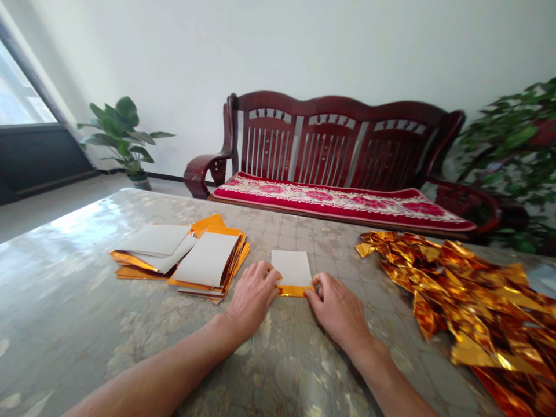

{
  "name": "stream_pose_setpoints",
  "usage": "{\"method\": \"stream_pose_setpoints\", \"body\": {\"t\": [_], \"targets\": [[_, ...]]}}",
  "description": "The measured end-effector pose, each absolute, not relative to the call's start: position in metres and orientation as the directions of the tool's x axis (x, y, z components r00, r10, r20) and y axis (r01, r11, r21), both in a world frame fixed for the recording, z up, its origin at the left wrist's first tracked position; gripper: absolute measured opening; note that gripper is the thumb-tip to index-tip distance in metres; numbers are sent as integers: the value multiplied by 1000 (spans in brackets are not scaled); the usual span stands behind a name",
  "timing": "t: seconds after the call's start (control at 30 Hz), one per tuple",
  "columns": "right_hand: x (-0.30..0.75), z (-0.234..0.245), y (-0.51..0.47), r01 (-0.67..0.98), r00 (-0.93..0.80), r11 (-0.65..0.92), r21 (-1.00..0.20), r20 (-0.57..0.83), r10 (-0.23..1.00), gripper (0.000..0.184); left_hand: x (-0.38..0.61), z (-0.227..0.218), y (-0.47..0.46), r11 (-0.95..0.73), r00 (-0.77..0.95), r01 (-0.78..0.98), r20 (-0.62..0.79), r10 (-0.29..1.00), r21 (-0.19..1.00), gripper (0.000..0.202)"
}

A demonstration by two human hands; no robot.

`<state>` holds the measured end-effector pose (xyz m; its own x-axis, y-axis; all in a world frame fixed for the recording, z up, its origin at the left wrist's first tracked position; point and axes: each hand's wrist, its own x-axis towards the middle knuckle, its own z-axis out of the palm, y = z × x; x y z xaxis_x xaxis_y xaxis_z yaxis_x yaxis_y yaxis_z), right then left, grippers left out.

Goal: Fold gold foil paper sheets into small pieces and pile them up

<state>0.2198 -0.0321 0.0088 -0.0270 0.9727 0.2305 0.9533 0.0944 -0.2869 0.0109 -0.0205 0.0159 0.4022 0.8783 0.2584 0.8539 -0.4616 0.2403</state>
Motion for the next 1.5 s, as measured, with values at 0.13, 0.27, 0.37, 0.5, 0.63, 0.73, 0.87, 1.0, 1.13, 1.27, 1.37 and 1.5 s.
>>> {"method": "stream_pose_setpoints", "body": {"t": [0.13,0.27,0.37,0.5,0.63,0.73,0.87,1.0,1.13,1.27,1.37,1.5], "targets": [[220,7,-32,952,-27,96,-291,231,973,14,10,14,-21,-647,600,722,244,762,245,24],[221,5,-30,955,-28,100,-281,247,969,11,11,16,-24,-712,691,679,173,702,178,26],[221,4,-30,953,-28,102,-287,249,968,9,14,17,-31,-705,692,704,140,708,84,28],[222,4,-31,954,-37,115,-277,273,961,6,21,18,-42,-663,654,748,135,745,35,26],[220,8,-38,949,-161,253,-189,398,903,10,28,19,-49,-632,622,774,146,770,39,31],[213,12,-47,895,-287,407,-185,460,840,20,31,19,-50,-617,607,786,155,779,25,29],[201,13,-58,804,-427,550,-224,425,798,25,30,16,-48,-635,629,772,158,761,-10,15],[195,5,-62,844,-444,521,-128,380,812,37,27,13,-45,-631,622,775,179,762,-5,19],[197,-1,-62,900,-395,433,-49,328,858,39,23,13,-45,-617,607,787,175,775,6,25],[203,0,-62,931,-346,364,-7,294,891,39,17,11,-49,-591,587,806,155,794,-30,26],[205,2,-63,950,-308,309,45,284,908,40,14,10,-52,-562,565,824,145,812,-65,23],[207,5,-62,958,-284,281,53,271,919,38,13,13,-54,-563,568,823,131,812,-77,17]]}}
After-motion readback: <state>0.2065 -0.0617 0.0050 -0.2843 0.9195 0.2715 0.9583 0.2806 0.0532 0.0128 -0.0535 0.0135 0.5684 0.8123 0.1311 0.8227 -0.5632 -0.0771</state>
